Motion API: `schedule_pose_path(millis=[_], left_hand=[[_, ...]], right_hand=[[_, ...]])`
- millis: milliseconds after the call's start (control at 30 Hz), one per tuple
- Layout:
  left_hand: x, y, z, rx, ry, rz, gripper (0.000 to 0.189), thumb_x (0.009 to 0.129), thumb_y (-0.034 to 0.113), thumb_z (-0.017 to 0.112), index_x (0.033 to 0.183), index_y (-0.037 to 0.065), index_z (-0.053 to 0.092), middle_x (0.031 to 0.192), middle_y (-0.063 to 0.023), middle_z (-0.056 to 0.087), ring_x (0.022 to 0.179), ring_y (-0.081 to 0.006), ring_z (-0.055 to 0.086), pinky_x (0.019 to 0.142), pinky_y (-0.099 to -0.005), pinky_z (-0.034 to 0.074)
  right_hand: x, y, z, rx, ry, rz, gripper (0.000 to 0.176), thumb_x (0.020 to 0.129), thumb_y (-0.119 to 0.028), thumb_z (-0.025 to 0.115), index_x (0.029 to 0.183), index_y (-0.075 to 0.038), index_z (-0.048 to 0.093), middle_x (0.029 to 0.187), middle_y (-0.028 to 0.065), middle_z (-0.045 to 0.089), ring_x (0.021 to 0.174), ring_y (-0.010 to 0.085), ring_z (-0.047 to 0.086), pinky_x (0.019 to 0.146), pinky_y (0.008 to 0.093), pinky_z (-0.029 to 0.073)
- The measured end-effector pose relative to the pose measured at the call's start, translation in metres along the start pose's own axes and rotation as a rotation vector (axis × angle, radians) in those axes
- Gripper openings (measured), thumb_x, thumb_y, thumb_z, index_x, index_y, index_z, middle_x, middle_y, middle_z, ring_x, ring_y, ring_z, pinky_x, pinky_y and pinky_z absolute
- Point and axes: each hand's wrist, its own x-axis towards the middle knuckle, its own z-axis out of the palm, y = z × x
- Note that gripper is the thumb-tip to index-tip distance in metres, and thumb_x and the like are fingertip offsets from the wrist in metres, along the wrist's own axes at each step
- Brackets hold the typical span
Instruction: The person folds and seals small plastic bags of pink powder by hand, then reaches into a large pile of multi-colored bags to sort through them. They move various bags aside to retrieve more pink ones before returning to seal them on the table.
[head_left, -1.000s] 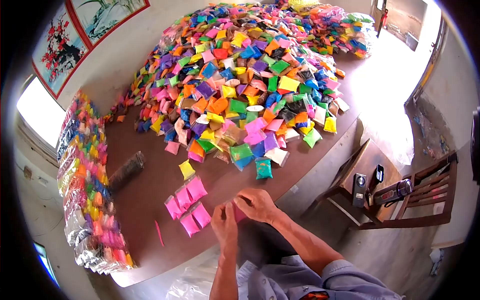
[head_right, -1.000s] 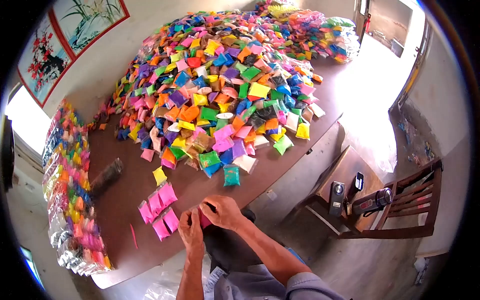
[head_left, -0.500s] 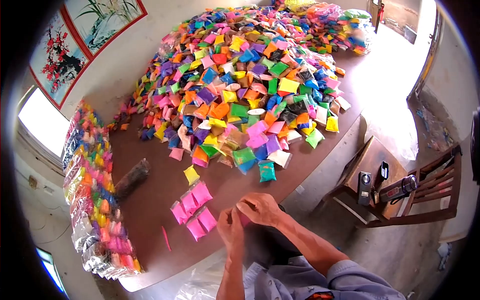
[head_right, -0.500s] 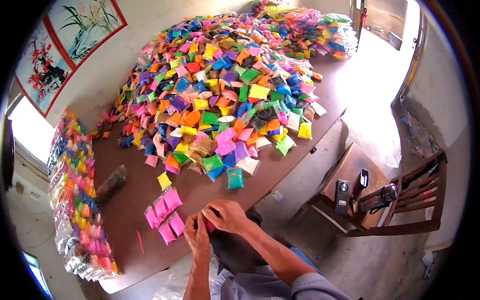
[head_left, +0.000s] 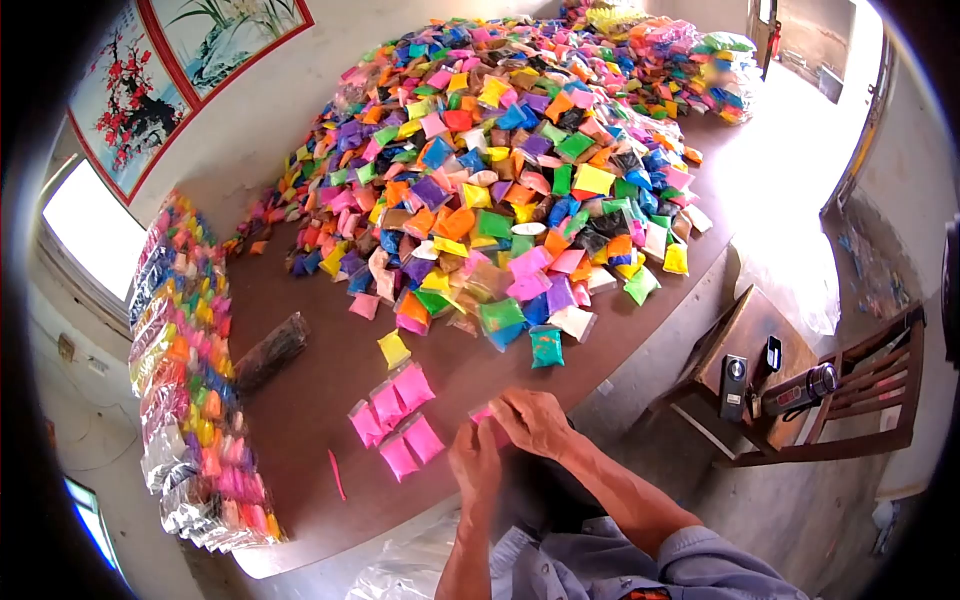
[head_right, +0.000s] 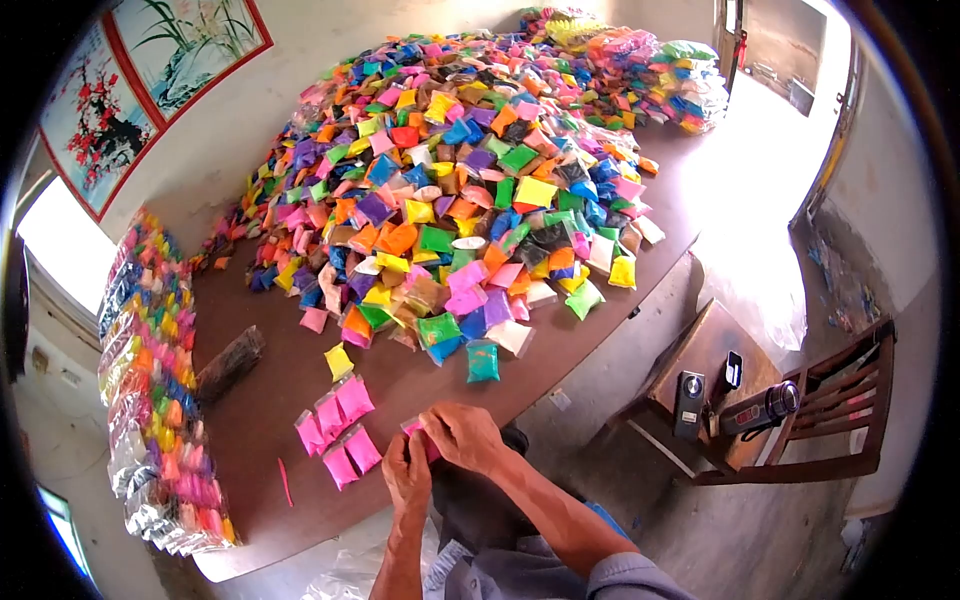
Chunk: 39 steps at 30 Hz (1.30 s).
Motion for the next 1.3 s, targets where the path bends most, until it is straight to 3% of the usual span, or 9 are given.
schedule_pose_path(millis=[267,333,467,667,767,833,967,1033,1300], left_hand=[[-0.002,0.020,-0.004,-0.070,-0.062,-0.069,0.034,0.099,0.026,0.067,0.086,-0.005,0.058,0.070,-0.0196,0.055,0.064,-0.0220,0.047,0.060,-0.0419,0.043],[-0.001,0.021,-0.006,-0.038,-0.092,-0.040,0.035,0.102,0.023,0.066,0.081,-0.001,0.054,0.067,-0.0096,0.046,0.067,-0.0141,0.041,0.057,-0.0374,0.038],[-0.002,0.002,-0.003,-0.041,-0.077,-0.003,0.034,0.102,0.021,0.067,0.081,-0.001,0.054,0.066,-0.0094,0.045,0.065,-0.0145,0.040,0.056,-0.0373,0.038],[-0.003,-0.001,-0.002,-0.036,0.002,0.044,0.030,0.102,0.020,0.066,0.082,-0.001,0.056,0.066,-0.0118,0.051,0.063,-0.0161,0.041,0.056,-0.0381,0.039],[-0.003,0.003,-0.004,0.023,-0.040,0.014,0.026,0.102,0.020,0.066,0.089,-0.003,0.062,0.069,-0.0118,0.056,0.065,-0.0154,0.047,0.058,-0.0373,0.042],[-0.003,0.011,-0.004,-0.065,-0.072,-0.046,0.031,0.099,0.027,0.068,0.098,-0.004,0.069,0.077,-0.0213,0.066,0.070,-0.0274,0.064,0.067,-0.0424,0.050],[-0.002,0.005,-0.006,-0.053,-0.111,-0.067,0.031,0.099,0.026,0.068,0.102,-0.004,0.071,0.081,-0.0216,0.069,0.073,-0.0304,0.067,0.069,-0.0424,0.052],[-0.002,-0.003,-0.004,0.026,-0.078,-0.004,0.026,0.103,0.021,0.065,0.097,-0.004,0.069,0.074,-0.0111,0.063,0.070,-0.0153,0.055,0.062,-0.0359,0.047],[-0.003,-0.006,-0.002,-0.017,-0.031,-0.033,0.027,0.103,0.023,0.066,0.098,-0.004,0.068,0.078,-0.0123,0.066,0.072,-0.0161,0.057,0.064,-0.0355,0.048]], right_hand=[[-0.001,0.005,0.004,-0.009,0.069,-0.003,0.019,0.100,-0.017,0.067,0.090,-0.001,0.065,0.078,0.0216,0.062,0.073,0.0460,0.061,0.061,0.0464,0.049],[-0.001,0.007,0.004,-0.032,0.041,0.060,0.021,0.102,-0.022,0.066,0.092,-0.003,0.066,0.083,0.0198,0.066,0.079,0.0447,0.065,0.064,0.0488,0.051],[-0.002,0.005,0.004,-0.079,0.012,0.105,0.021,0.102,-0.022,0.066,0.092,-0.004,0.066,0.082,0.0188,0.065,0.078,0.0440,0.066,0.064,0.0484,0.051],[-0.004,0.006,0.006,-0.058,0.014,-0.016,0.022,0.104,-0.027,0.064,0.100,-0.005,0.067,0.084,0.0189,0.069,0.081,0.0428,0.069,0.066,0.0479,0.053],[-0.006,0.008,0.008,-0.024,0.008,0.076,0.026,0.104,-0.030,0.064,0.102,-0.005,0.067,0.087,0.0209,0.070,0.082,0.0440,0.069,0.067,0.0482,0.054],[-0.005,0.008,0.009,0.012,0.073,0.140,0.027,0.105,-0.032,0.063,0.103,-0.005,0.067,0.087,0.0221,0.070,0.082,0.0453,0.069,0.067,0.0486,0.054],[-0.002,0.008,0.011,0.001,0.106,0.132,0.028,0.105,-0.033,0.063,0.102,-0.005,0.067,0.086,0.0222,0.070,0.082,0.0461,0.069,0.067,0.0491,0.054],[-0.002,0.006,0.010,-0.049,0.095,0.107,0.028,0.105,-0.034,0.063,0.101,-0.006,0.066,0.086,0.0223,0.070,0.082,0.0455,0.069,0.066,0.0498,0.054],[-0.003,0.005,0.007,-0.065,0.050,0.038,0.029,0.105,-0.035,0.062,0.101,-0.006,0.065,0.084,0.0212,0.070,0.078,0.0452,0.068,0.064,0.0516,0.053]])
